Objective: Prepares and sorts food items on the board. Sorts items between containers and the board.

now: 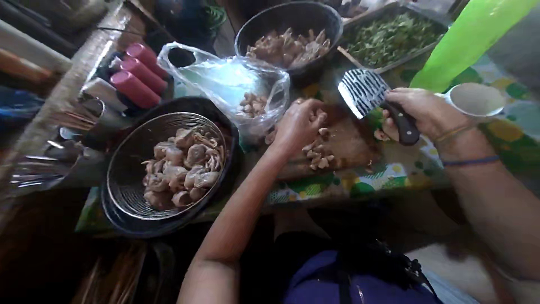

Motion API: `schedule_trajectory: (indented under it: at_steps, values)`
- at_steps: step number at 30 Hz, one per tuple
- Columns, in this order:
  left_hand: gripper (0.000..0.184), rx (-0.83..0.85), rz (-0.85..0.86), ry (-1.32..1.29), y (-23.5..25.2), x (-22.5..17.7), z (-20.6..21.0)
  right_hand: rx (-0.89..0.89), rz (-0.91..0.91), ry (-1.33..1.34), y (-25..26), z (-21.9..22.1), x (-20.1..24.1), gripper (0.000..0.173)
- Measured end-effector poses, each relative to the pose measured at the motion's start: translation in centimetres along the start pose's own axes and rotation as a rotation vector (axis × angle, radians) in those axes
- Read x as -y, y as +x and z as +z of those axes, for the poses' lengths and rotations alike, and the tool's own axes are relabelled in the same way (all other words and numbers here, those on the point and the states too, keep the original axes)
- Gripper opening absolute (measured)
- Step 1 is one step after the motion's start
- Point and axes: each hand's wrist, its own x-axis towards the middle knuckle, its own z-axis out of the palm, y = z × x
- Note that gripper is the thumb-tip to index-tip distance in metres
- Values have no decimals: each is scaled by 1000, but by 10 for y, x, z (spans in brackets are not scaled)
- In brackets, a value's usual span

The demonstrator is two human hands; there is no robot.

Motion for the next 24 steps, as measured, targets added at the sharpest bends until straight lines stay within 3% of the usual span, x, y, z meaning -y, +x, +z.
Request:
schedule_trajectory:
  at_steps: [4, 8, 11, 15, 17, 20, 22, 24]
  values:
    - [64, 75, -419, 138, 84, 22, 25, -24, 21, 37, -23, -7, -14, 28]
    - [79, 156, -618, 141, 110, 25, 41, -25, -8, 114, -45, -9, -15, 25]
    - [57, 209, -603, 180, 123, 35, 48, -33, -45, 223, -53, -7, -22, 23]
    - [45, 292, -423, 261, 129, 49, 33, -64, -121, 311, -62, 3, -32, 20]
    - [33, 315, -349, 246, 119, 39, 16, -48, -145, 256, -64, 2, -34, 20]
    - [23, 479, -205, 249, 82, 18, -3, 5, -128, 166, -61, 0, -34, 20]
    - [26, 500, -173, 211, 69, 11, -7, -9, -121, 131, -56, 0, -29, 22]
    - [32, 377, -215, 208, 79, 14, -2, -37, -136, 132, -51, 2, -24, 23]
